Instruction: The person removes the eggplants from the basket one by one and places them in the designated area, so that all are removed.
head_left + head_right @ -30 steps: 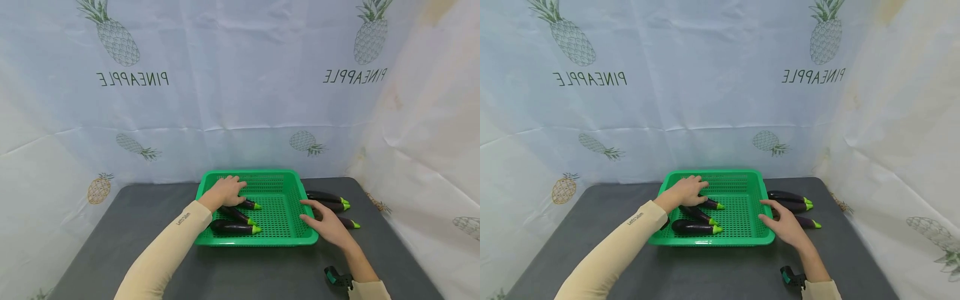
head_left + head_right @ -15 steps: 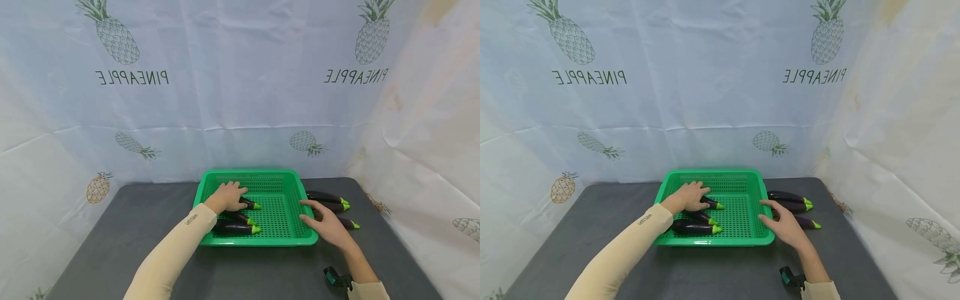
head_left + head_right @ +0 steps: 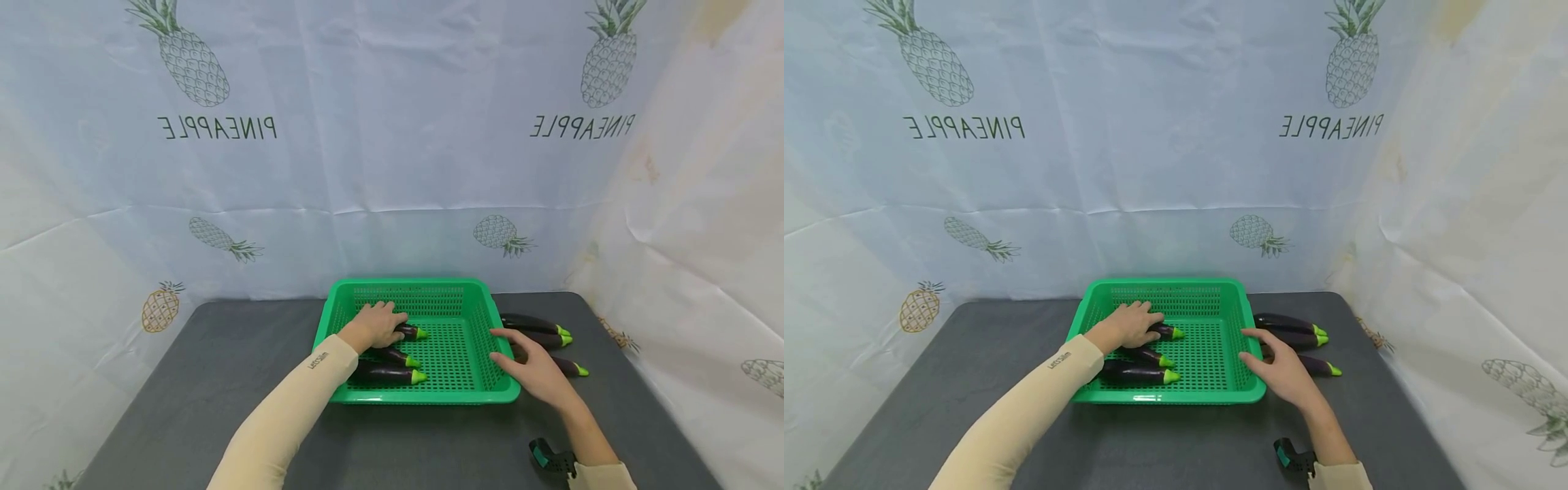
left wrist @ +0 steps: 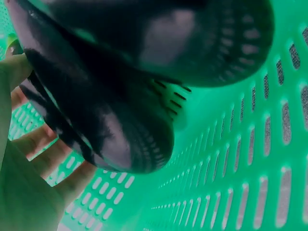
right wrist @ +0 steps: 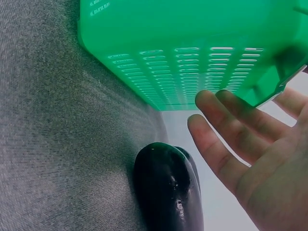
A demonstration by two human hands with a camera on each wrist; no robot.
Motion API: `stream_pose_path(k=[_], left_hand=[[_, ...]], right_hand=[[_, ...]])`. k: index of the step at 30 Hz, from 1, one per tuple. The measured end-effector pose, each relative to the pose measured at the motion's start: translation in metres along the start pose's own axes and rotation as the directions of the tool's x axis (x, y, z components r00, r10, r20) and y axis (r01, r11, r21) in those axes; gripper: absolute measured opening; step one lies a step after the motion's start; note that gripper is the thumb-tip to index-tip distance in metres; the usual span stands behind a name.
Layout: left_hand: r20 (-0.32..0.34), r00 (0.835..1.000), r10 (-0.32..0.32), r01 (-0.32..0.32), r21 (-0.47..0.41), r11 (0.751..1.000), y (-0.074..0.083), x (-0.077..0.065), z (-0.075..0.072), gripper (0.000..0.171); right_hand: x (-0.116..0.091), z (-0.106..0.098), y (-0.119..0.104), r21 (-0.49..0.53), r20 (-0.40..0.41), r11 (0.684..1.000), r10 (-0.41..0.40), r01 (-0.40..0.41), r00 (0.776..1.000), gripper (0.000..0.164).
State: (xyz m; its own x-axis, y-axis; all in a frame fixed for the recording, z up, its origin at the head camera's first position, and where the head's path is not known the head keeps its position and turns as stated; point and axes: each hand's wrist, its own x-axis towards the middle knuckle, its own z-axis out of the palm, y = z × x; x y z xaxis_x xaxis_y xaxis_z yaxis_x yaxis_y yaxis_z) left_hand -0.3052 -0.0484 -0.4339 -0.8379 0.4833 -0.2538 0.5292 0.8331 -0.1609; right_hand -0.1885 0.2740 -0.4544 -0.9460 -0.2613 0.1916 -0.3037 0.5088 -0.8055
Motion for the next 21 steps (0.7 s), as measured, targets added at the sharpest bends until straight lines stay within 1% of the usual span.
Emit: stream_pose_path(k=[5, 12, 15, 18, 21], left_hand=[[-0.043, 0.999, 0.023, -0.022, 0.030, 0.999, -0.001, -0.004, -0.007, 0.051], [-0.088, 0.994, 0.058, -0.056, 0.033, 0.998, -0.005, -0.010, -0.018, 0.048], [-0.131, 0.989, 0.072, -0.064, 0.064, 0.996, -0.010, -0.013, -0.021, 0.048], [-0.182, 0.980, 0.086, -0.068, 0.101, 0.993, -0.014, -0.018, -0.024, 0.044], [-0.215, 0.972, 0.098, -0.076, 0.108, 0.991, -0.019, -0.024, -0.028, 0.042]], right_hand=[[0.000, 0.000, 0.000, 0.017, 0.008, 1.000, -0.006, 0.006, 1.000, 0.050], [0.001, -0.001, -0.002, 0.022, 0.010, 1.000, -0.003, 0.002, 1.000, 0.051], [0.001, 0.000, -0.001, 0.015, 0.007, 1.000, -0.006, 0.006, 1.000, 0.051], [0.001, 0.000, 0.001, 0.007, 0.006, 1.000, -0.005, 0.005, 1.000, 0.052], [0.002, 0.001, 0.003, 0.004, 0.008, 1.000, -0.004, 0.004, 1.000, 0.053]])
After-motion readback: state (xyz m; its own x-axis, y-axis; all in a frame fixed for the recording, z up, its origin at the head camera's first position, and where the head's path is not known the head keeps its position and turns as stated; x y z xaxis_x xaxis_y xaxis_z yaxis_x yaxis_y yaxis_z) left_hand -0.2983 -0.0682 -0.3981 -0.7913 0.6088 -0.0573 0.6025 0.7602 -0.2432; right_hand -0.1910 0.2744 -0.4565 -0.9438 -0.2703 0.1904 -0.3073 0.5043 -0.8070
